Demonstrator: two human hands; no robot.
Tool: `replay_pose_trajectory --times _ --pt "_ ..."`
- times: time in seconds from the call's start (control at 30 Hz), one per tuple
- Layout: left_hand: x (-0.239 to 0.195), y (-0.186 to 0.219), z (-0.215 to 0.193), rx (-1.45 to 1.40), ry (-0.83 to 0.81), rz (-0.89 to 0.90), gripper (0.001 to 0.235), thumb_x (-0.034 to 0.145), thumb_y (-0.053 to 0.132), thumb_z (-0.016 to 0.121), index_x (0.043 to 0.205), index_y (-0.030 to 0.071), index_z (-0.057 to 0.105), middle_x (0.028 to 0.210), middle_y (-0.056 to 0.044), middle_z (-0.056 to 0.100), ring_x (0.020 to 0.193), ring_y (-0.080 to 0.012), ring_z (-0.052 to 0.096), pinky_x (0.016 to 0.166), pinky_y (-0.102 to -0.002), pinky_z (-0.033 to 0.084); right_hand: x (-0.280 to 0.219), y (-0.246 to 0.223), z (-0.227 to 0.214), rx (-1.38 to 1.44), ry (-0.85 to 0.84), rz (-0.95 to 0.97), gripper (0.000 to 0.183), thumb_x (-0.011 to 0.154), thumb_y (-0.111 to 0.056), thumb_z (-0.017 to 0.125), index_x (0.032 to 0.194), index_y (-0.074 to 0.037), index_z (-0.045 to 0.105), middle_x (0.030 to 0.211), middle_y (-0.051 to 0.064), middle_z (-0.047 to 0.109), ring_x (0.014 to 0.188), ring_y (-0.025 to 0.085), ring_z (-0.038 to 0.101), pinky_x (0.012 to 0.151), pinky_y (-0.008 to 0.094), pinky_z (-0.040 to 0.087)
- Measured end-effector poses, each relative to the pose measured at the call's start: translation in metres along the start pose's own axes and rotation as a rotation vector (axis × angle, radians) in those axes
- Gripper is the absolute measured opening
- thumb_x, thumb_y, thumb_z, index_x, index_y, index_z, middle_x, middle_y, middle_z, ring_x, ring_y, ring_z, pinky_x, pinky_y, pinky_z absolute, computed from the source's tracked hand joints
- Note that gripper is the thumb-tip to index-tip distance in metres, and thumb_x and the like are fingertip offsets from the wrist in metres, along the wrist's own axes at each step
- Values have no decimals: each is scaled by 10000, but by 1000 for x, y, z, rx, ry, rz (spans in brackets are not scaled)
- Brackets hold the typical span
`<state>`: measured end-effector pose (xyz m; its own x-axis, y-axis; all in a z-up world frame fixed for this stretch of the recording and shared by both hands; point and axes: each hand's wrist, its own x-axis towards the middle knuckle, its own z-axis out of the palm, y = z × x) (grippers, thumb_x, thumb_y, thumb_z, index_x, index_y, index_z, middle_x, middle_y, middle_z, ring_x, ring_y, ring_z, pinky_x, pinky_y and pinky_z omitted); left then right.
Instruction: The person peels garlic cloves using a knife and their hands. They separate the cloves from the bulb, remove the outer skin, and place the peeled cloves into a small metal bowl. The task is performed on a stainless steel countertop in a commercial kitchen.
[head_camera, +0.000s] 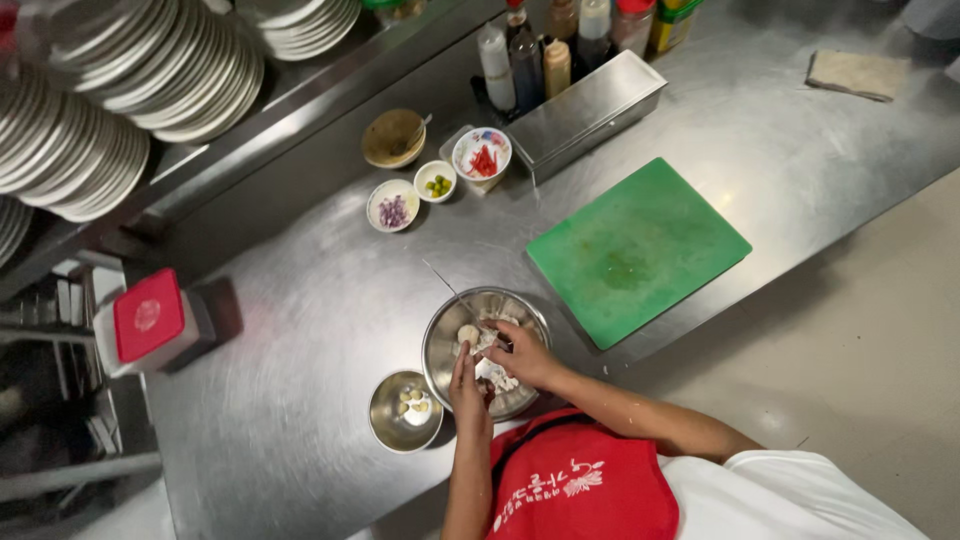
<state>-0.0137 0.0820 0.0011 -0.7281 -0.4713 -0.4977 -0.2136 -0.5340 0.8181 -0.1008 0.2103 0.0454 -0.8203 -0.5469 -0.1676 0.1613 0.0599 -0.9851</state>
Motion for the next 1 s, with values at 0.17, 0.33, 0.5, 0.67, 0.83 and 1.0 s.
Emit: replay_pose_trajectory --times 0.17,0.33,0.5,0.67,0.83,1.0 --pt "-11 -20 -10 5 -102 30 313 1000 275 670 1198 37 711 854 -13 642 576 -57 452 502 -212 370 -14 12 5 36 -44 48 389 926 -131 697 1299 -40 631 771 9 642 522 55 521 462 244 437" --pt "-5 -27 -14 -81 -140 77 221 987 222 686 1121 46 694 875 -7 660 631 -48 485 554 -206 396 -7 25 6 98 -19 69 284 948 -166 695 1185 -30 619 750 -3 635 505 52 512 434 240 417" --pt "-4 -12 -6 -167 -77 66 205 968 174 676 1143 67 668 906 8 680 635 -48 505 557 -206 423 -4 32 3 96 -54 73 295 1037 -310 601 1063 -21 652 699 -1 605 491 62 503 431 243 406" --pt "-5 -8 1 -196 42 -90 256 938 134 665 1189 152 711 903 33 674 618 -41 499 533 -184 417 -20 36 -4 -165 -130 -5 407 1082 -381 547 1085 -16 725 645 33 591 550 80 533 515 272 456" --pt "-16 -31 -4 -172 -28 -220 214 995 230 647 1164 101 661 784 -5 567 605 -80 499 513 -226 426 -35 17 1 -168 -168 -52 480 1061 -395 533 1416 -78 596 886 21 724 635 112 651 584 284 541" --pt "-18 -50 -23 -220 -121 -294 181 996 254 606 1102 107 616 787 -26 594 631 -125 532 536 -280 456 -40 -5 1 -285 -305 14 551 1002 -411 567 1467 -122 499 839 79 752 691 153 713 621 308 557"
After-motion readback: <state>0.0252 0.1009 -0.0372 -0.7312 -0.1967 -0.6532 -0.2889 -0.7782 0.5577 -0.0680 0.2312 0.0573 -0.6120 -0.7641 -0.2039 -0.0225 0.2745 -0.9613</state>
